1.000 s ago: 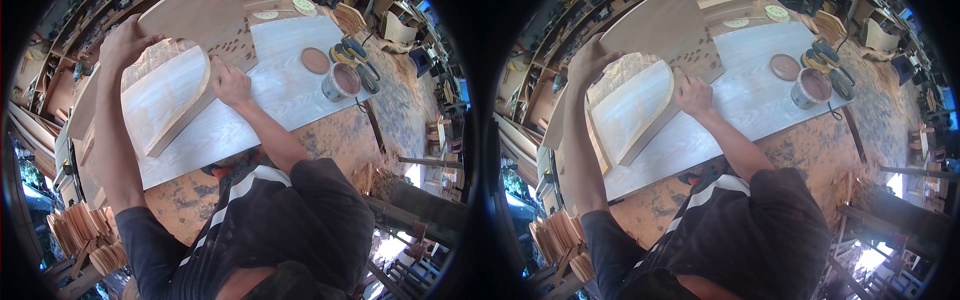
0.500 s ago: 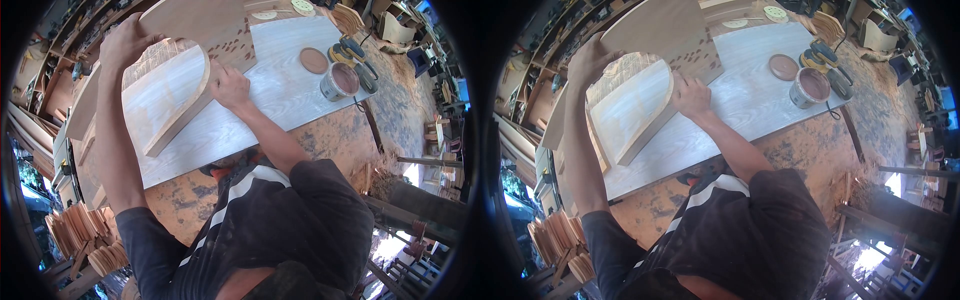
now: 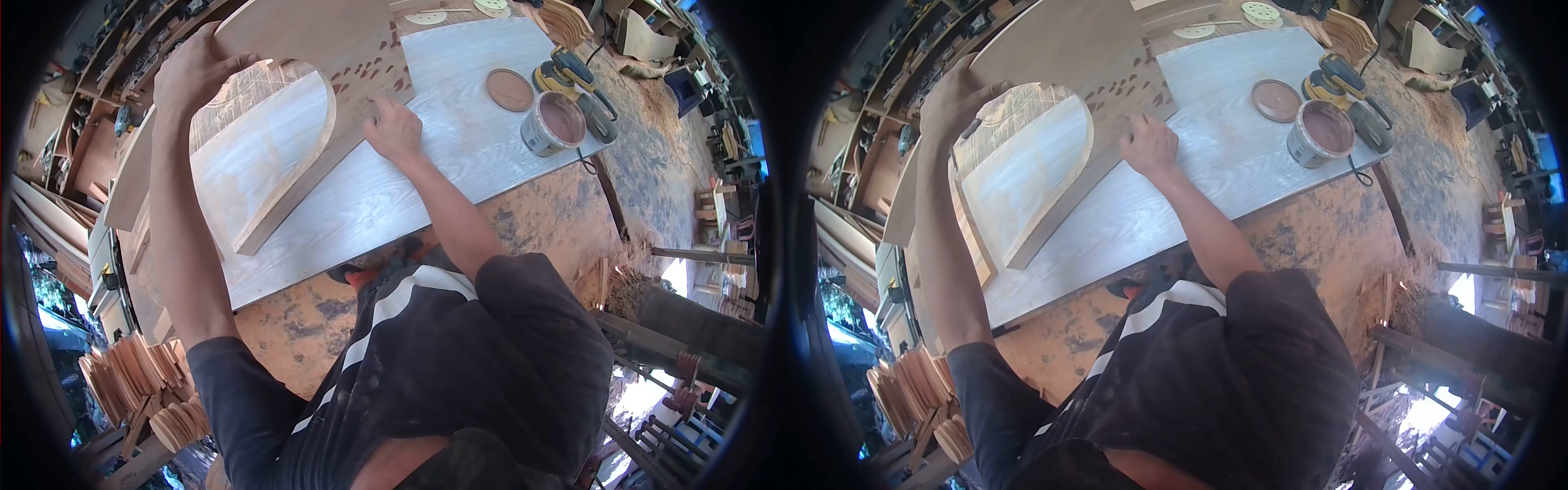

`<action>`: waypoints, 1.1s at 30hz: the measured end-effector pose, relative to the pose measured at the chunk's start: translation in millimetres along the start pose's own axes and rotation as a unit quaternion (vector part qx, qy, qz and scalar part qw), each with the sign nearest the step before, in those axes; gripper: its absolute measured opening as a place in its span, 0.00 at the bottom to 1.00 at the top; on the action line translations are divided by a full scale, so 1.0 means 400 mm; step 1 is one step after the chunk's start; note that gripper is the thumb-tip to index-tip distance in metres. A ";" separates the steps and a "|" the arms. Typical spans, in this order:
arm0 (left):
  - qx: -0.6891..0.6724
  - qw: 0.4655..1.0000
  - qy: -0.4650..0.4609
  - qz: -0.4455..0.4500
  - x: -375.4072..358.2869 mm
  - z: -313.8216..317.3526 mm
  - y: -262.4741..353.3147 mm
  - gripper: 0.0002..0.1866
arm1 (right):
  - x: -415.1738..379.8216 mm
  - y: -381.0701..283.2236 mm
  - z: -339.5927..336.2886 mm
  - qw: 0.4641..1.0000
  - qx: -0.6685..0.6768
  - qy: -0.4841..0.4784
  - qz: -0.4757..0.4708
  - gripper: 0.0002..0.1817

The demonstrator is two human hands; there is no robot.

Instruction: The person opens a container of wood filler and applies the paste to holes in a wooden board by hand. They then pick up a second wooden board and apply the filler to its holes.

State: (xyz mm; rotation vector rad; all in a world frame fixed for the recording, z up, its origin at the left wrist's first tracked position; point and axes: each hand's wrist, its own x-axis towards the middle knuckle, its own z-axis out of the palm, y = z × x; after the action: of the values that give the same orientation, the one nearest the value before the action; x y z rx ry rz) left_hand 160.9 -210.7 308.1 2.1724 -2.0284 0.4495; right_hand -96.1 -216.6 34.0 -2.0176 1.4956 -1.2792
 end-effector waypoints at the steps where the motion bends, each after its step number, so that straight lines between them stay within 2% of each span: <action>1: 0.000 1.000 0.000 -0.001 -0.001 -0.001 0.000 0.50 | 0.008 0.001 0.000 1.000 0.003 -0.001 0.000 0.19; 8: -0.002 1.000 0.001 -0.004 -0.001 -0.003 0.004 0.50 | 0.052 -0.028 -0.016 0.993 -0.082 -0.081 0.020 0.18; 10: 0.002 1.000 0.005 0.000 -0.005 -0.002 0.007 0.50 | 0.053 -0.045 -0.015 0.985 -0.130 -0.102 0.051 0.22; 14: 0.000 1.000 0.012 -0.006 -0.009 -0.009 0.010 0.50 | 0.009 -0.085 -0.013 0.980 -0.141 -0.133 0.050 0.29; 16: -0.002 1.000 0.003 -0.005 -0.009 -0.007 0.012 0.50 | -0.020 -0.087 0.006 0.990 -0.104 -0.098 0.019 0.38; 19: 0.003 1.000 0.009 -0.006 -0.009 -0.007 0.008 0.50 | -0.035 -0.089 0.019 0.989 -0.091 -0.116 0.032 0.41; 23: 0.004 1.000 0.006 -0.001 -0.008 -0.006 0.012 0.51 | -0.045 -0.050 0.020 0.997 -0.009 -0.072 0.029 0.40; 25: 0.008 1.000 0.008 -0.005 -0.014 -0.007 0.011 0.51 | -0.043 -0.047 0.017 0.991 -0.004 -0.094 0.092 0.41; 28: 0.007 1.000 0.010 -0.003 -0.015 -0.008 0.012 0.51 | -0.041 -0.034 0.043 0.998 0.024 -0.050 0.042 0.41; 33: 0.001 1.000 0.008 -0.002 -0.011 -0.010 0.012 0.51 | -0.042 -0.033 0.008 0.988 0.077 -0.103 0.084 0.41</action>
State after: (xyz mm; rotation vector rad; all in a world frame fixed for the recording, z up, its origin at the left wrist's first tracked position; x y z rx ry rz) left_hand 155.6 -205.7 310.2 2.1679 -2.0159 0.4668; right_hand -86.3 -197.1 33.5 -1.8210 1.3914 -1.0504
